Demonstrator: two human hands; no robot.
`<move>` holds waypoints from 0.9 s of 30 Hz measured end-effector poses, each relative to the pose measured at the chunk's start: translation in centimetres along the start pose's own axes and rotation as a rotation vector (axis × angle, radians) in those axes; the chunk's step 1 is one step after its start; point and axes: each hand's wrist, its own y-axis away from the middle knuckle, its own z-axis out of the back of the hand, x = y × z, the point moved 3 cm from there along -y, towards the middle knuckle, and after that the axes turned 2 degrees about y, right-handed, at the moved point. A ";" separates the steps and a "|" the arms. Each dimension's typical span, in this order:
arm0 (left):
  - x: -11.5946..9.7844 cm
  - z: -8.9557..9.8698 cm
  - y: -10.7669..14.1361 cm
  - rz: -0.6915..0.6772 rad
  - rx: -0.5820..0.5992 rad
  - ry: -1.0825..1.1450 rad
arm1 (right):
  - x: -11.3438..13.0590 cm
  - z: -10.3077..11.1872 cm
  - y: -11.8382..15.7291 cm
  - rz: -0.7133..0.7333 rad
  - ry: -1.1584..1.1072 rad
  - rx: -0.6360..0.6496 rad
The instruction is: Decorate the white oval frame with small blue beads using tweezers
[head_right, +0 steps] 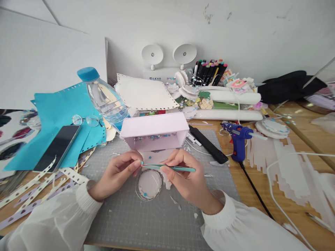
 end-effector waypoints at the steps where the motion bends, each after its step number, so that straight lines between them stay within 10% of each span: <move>1: 0.0 0.0 0.0 -0.007 0.002 -0.012 | 0.1 -0.1 0.0 -0.007 -0.006 0.003; 27: 0.6 -0.3 -0.1 0.060 0.066 -0.006 | 0.3 0.1 0.3 0.053 0.072 -0.017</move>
